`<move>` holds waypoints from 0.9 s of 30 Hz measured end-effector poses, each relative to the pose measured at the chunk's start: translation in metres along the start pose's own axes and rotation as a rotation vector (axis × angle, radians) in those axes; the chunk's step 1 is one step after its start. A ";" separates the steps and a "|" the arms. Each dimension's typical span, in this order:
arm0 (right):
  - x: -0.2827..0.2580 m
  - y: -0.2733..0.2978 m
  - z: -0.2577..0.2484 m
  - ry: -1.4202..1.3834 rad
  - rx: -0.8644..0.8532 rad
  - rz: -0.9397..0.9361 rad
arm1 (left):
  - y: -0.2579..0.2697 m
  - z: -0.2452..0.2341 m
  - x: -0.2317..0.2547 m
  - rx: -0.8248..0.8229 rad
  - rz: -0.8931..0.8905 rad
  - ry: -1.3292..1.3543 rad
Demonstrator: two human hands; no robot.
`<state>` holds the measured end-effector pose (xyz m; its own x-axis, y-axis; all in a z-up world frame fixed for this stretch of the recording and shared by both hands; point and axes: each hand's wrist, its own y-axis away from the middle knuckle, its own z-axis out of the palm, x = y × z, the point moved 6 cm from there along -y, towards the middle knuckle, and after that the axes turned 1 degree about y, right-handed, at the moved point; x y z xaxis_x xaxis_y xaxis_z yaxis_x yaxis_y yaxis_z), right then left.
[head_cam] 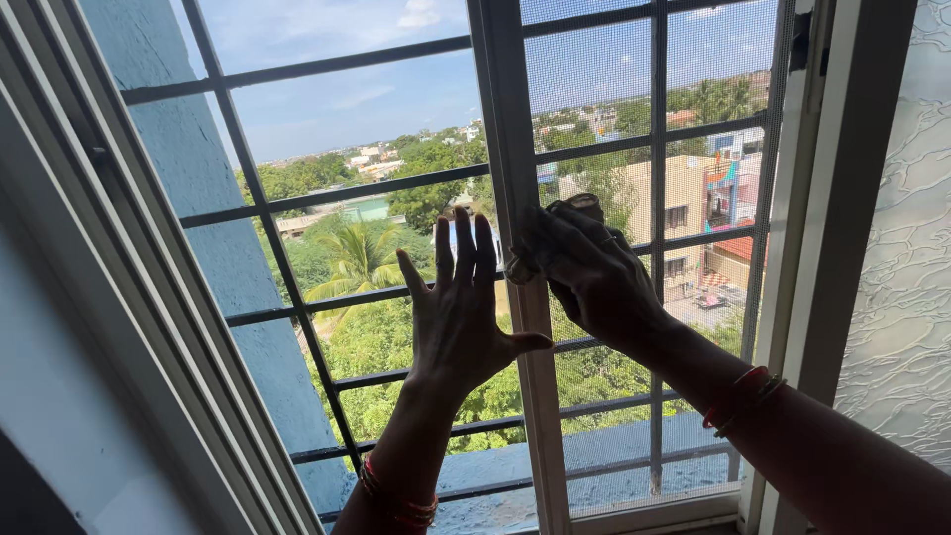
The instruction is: The person wipes the window frame and the metal security bars using a cloth. They systematically clean the horizontal and vertical bars of the window grill, as well as the frame edges, while looking out at the neighborhood view.
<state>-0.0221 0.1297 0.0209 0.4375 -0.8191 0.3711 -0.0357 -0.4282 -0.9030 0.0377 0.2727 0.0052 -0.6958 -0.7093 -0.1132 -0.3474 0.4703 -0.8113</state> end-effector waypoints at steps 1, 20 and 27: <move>-0.004 0.005 0.000 -0.009 -0.050 0.001 | 0.004 0.002 -0.004 -0.054 -0.030 -0.019; -0.037 0.068 0.044 -0.021 -0.053 0.029 | 0.087 0.081 0.017 -0.096 -0.063 0.095; -0.067 0.126 0.048 -0.043 -0.180 0.025 | 0.121 0.088 0.015 -0.144 -0.137 0.131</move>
<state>-0.0132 0.1489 -0.1282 0.4723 -0.8147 0.3364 -0.2051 -0.4727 -0.8570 0.0408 0.2730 -0.1452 -0.7083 -0.7019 0.0752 -0.5239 0.4512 -0.7225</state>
